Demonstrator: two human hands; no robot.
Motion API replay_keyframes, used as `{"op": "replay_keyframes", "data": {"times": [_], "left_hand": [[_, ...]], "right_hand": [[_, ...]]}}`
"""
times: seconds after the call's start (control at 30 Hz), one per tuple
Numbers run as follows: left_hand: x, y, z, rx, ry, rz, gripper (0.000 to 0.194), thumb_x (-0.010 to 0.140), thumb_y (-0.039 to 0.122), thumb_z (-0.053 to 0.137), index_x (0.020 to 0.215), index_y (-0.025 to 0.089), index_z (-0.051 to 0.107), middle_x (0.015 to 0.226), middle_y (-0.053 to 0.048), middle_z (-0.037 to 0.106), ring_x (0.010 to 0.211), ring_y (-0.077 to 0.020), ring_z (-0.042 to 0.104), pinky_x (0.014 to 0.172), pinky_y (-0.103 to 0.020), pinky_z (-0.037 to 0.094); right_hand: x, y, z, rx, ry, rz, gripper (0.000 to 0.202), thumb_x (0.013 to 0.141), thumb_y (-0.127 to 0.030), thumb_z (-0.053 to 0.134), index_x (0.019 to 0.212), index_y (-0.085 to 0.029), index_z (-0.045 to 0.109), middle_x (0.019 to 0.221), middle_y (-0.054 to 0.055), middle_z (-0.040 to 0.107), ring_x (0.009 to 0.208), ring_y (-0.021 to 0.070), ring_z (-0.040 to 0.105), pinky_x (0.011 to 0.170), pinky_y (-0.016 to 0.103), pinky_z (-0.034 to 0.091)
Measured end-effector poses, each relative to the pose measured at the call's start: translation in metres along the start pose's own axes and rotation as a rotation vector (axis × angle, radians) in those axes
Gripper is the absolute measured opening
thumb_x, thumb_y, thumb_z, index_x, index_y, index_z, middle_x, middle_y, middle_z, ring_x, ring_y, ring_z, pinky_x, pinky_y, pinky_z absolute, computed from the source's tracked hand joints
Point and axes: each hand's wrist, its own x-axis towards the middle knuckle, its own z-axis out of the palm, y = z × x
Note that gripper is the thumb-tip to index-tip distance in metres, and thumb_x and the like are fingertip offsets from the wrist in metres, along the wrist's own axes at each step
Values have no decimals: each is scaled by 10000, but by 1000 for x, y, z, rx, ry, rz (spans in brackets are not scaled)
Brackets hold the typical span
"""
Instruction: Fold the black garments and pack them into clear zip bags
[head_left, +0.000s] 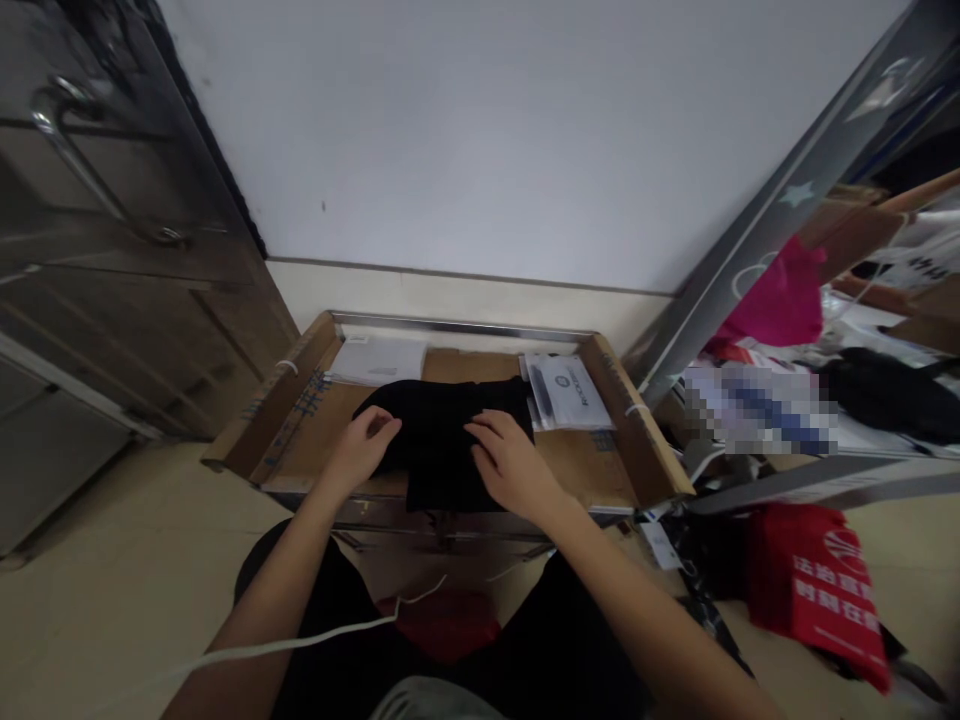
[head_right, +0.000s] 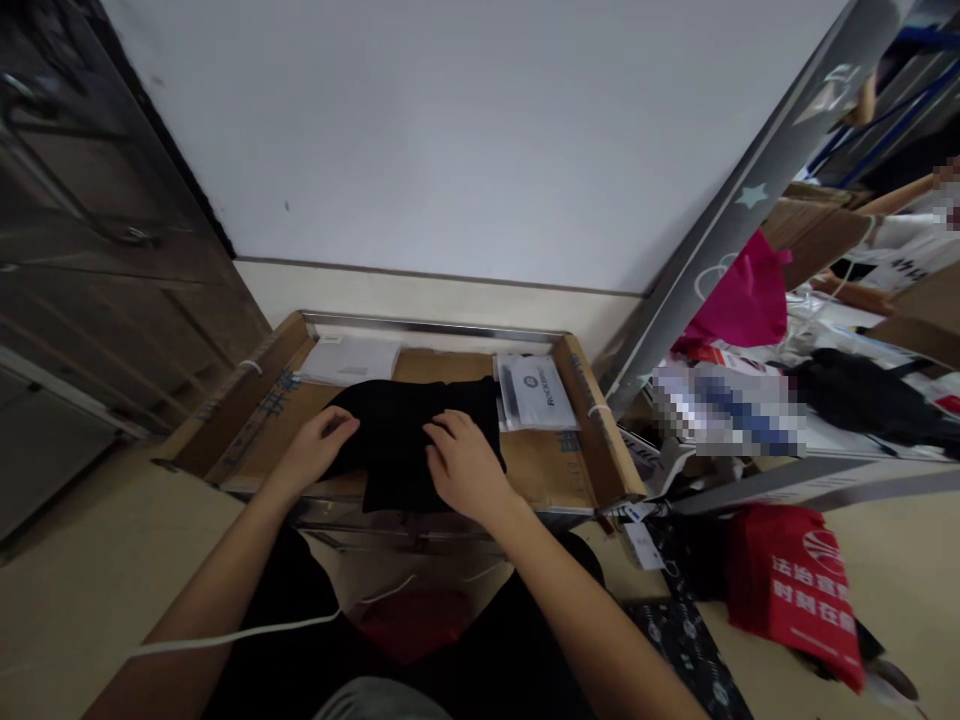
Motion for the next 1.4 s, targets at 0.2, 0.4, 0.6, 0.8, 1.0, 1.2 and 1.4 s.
{"op": "replay_keyframes", "data": {"times": [0.2, 0.4, 0.6, 0.8, 1.0, 1.2, 1.4], "left_hand": [[14, 5, 15, 17, 70, 5, 327, 736, 234, 664, 1049, 234, 572, 849, 9, 612, 802, -179, 595, 779, -299, 454], [18, 9, 17, -104, -27, 137, 195, 795, 223, 565, 929, 215, 706, 1040, -46, 698, 1044, -210, 621, 1008, -357, 436], [2, 30, 19, -617, -66, -148, 628, 633, 218, 693, 1259, 215, 653, 1203, -68, 688, 1063, -223, 644, 901, -340, 530], [-5, 32, 22, -681, -69, -279, 762, 521, 120, 511, 1274, 213, 586, 988, -36, 647, 773, -144, 599, 597, -221, 461], [-8, 15, 21, -311, -21, -160, 760, 583, 86, 558, 1332, 199, 493, 1044, -58, 629, 913, -176, 627, 791, -291, 505], [-26, 22, 8, 275, 32, 17, 408, 740, 212, 660, 1144, 230, 607, 1114, -80, 544, 1012, -244, 599, 903, -410, 512], [-37, 32, 20, 540, 27, 110, 166, 776, 201, 663, 939, 222, 643, 1140, -96, 478, 985, -258, 585, 904, -415, 496]], "right_hand": [[5, 6, 49, 44, -150, -8, 402, 1000, -313, 505, 1372, -222, 630, 1499, 136, 535, 1461, 314, 409, 1194, 559, 351], [0, 23, 47, 321, -222, 113, 420, 1013, -412, 480, 1377, -258, 621, 1566, 90, 470, 1514, 260, 332, 1240, 529, 265], [5, 37, 30, 572, 164, 396, 278, 940, -287, 504, 1129, -260, 706, 1244, 58, 715, 1202, 210, 640, 1113, 424, 442], [1, 53, 30, 603, 239, 487, 240, 854, -252, 539, 1034, -223, 695, 1062, 63, 731, 1010, 211, 672, 972, 390, 512], [-4, 55, 37, 482, 220, 374, 169, 849, -212, 554, 992, -214, 645, 1074, 69, 677, 1050, 214, 643, 1008, 423, 491], [-8, 35, 30, 77, -1, 156, 234, 811, -177, 725, 1030, -199, 645, 1302, 133, 559, 1282, 281, 511, 1104, 463, 428], [-5, 39, 30, -82, -64, 165, 147, 838, -115, 692, 970, -178, 679, 1301, 147, 562, 1226, 293, 547, 1062, 465, 471]]}}
